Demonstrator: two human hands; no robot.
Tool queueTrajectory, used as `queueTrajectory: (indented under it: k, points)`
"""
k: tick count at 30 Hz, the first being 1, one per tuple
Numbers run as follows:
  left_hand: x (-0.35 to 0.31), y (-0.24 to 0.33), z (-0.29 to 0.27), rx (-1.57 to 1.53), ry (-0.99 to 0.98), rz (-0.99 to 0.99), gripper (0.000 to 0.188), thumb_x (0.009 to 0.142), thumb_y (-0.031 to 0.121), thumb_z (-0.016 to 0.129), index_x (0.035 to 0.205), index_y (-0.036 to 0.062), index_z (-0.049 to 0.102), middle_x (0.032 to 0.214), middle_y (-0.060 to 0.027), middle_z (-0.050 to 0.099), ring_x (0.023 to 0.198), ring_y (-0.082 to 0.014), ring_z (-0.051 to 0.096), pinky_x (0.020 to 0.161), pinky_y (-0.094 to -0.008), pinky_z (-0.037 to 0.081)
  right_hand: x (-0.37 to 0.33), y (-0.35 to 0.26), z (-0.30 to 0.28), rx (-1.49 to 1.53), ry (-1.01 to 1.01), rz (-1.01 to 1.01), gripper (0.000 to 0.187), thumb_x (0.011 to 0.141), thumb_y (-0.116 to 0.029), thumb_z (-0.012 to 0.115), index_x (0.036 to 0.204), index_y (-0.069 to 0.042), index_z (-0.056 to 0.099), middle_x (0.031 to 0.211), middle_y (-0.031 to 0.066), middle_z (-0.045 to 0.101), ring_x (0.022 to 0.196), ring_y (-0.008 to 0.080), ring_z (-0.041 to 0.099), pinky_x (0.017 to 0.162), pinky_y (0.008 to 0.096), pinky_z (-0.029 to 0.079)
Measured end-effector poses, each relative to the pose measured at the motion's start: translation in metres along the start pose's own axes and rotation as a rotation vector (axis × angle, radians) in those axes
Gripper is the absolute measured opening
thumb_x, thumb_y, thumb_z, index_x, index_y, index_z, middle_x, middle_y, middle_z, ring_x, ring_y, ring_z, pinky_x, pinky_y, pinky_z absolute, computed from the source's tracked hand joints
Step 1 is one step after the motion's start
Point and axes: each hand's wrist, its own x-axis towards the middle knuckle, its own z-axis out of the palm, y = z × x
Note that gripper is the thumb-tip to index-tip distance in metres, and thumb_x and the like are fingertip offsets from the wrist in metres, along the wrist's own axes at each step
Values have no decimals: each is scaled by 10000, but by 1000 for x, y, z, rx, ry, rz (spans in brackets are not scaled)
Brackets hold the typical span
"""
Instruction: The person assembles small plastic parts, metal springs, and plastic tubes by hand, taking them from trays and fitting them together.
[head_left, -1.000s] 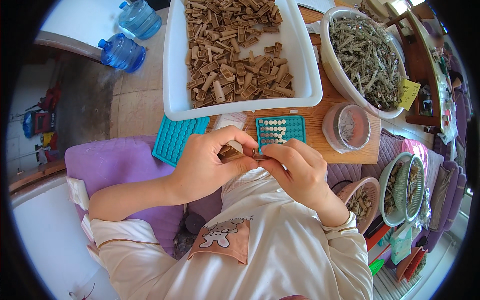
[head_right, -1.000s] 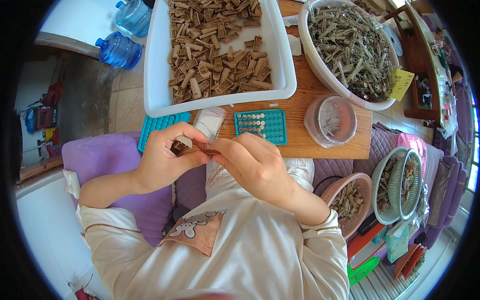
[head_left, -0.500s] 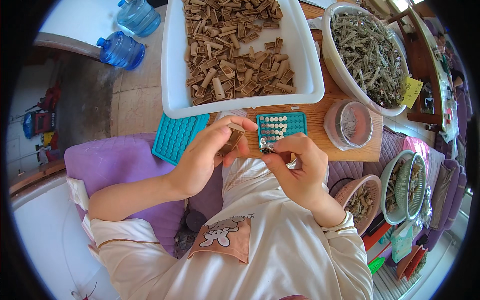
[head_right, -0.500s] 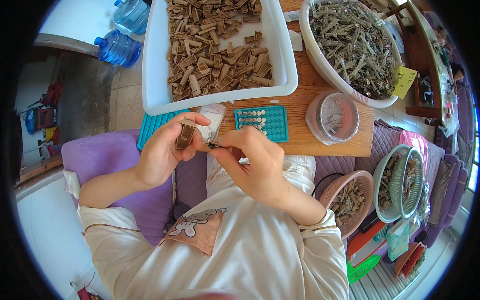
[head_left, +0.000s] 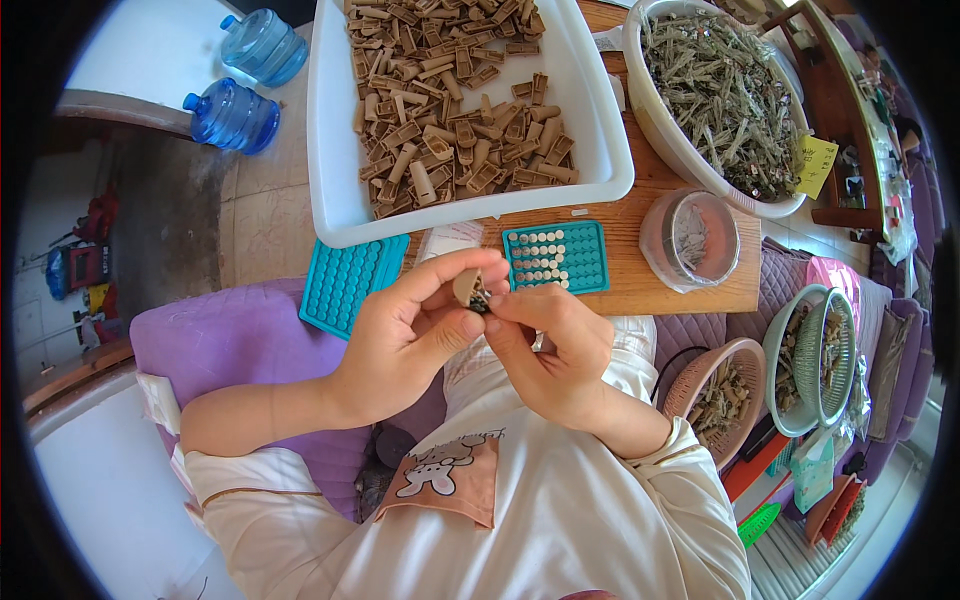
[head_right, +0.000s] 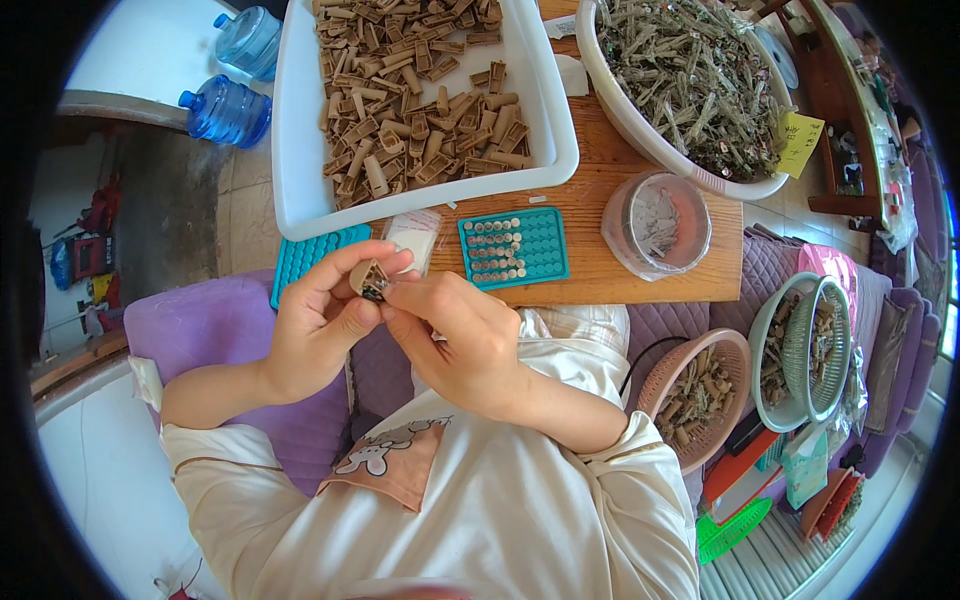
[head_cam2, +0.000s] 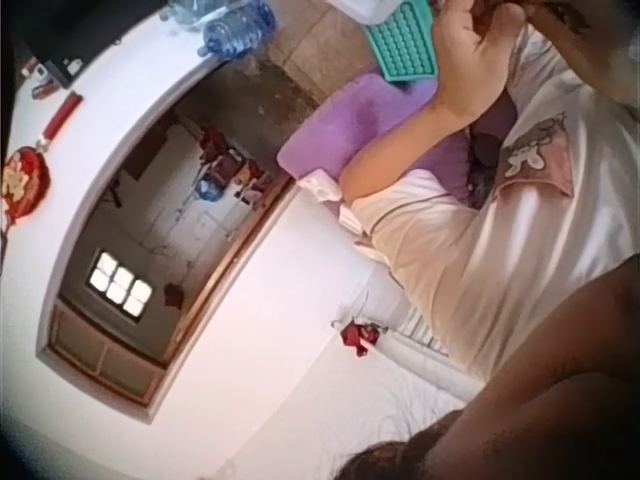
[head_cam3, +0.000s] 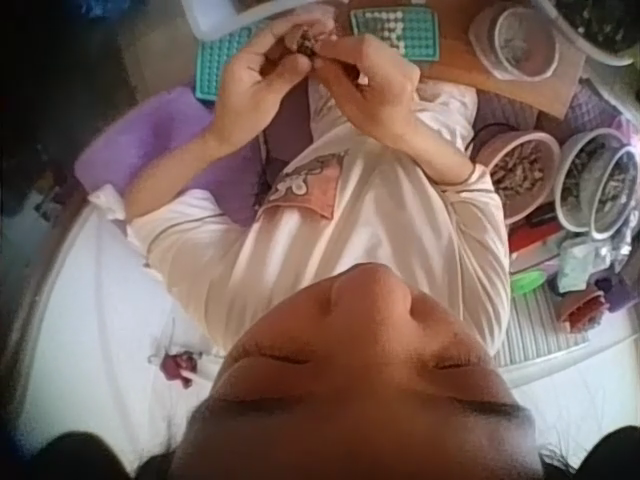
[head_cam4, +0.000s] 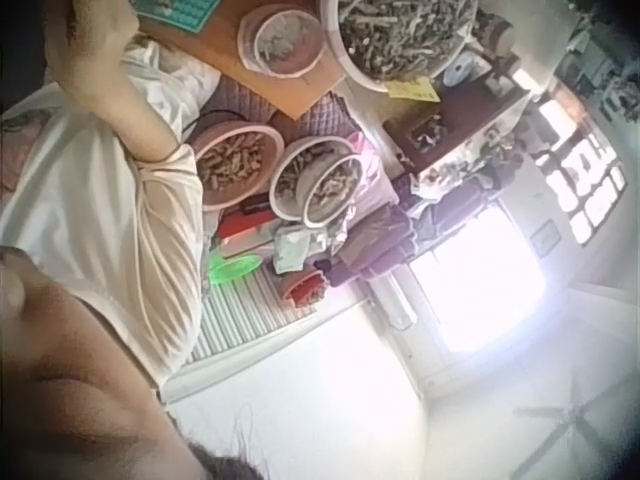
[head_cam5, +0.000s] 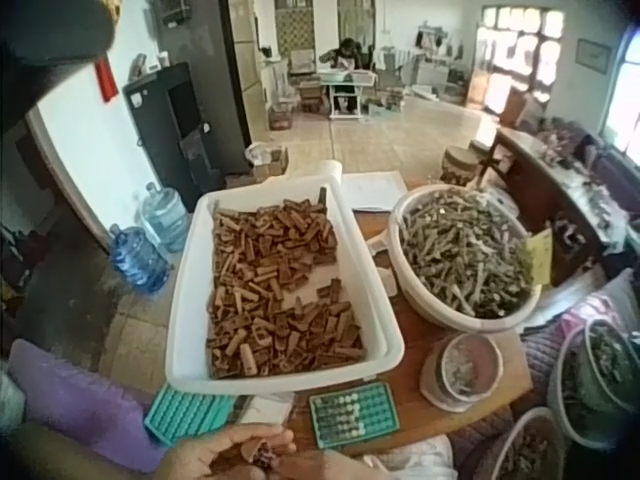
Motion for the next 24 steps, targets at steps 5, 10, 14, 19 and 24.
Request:
queueTrajectory:
  k: [5,10,14,19,24]
  points:
    - [0,1,-4,5,28,-64,464,862,119,497,1280,37,312,1182,-114,480,1032,-131,483,846,-267,422,-2,5,7,-43,-22,-76,142,703,55,618,822,4,560,754,73,520,590,115,519,499,197,419]
    - [4,12,-5,7,49,-33,418,889,218,450,1251,44,334,1174,-106,488,976,-119,516,786,-240,450,-25,8,18,629,41,528,231,823,15,506,1034,-26,423,878,31,466,684,42,451,525,172,378]
    - [4,9,-6,-19,69,-34,393,896,224,431,1234,45,341,1171,-104,489,952,-116,527,748,-226,467,-21,7,25,739,49,589,278,833,17,485,1078,-39,365,893,40,466,715,51,473,553,167,393]
    - [6,5,-7,-238,113,-110,340,902,189,411,1213,72,340,1142,-131,496,948,-166,550,755,-268,496,-18,11,22,684,-69,637,367,846,-12,473,1171,-64,311,1029,60,469,776,74,497,570,182,440]
    - [15,-1,-13,-375,112,-203,397,888,216,439,1237,90,298,1154,-157,485,990,-240,545,802,-324,492,-7,22,15,649,-132,580,386,794,79,448,1147,-29,336,1059,87,474,921,132,513,712,235,474]
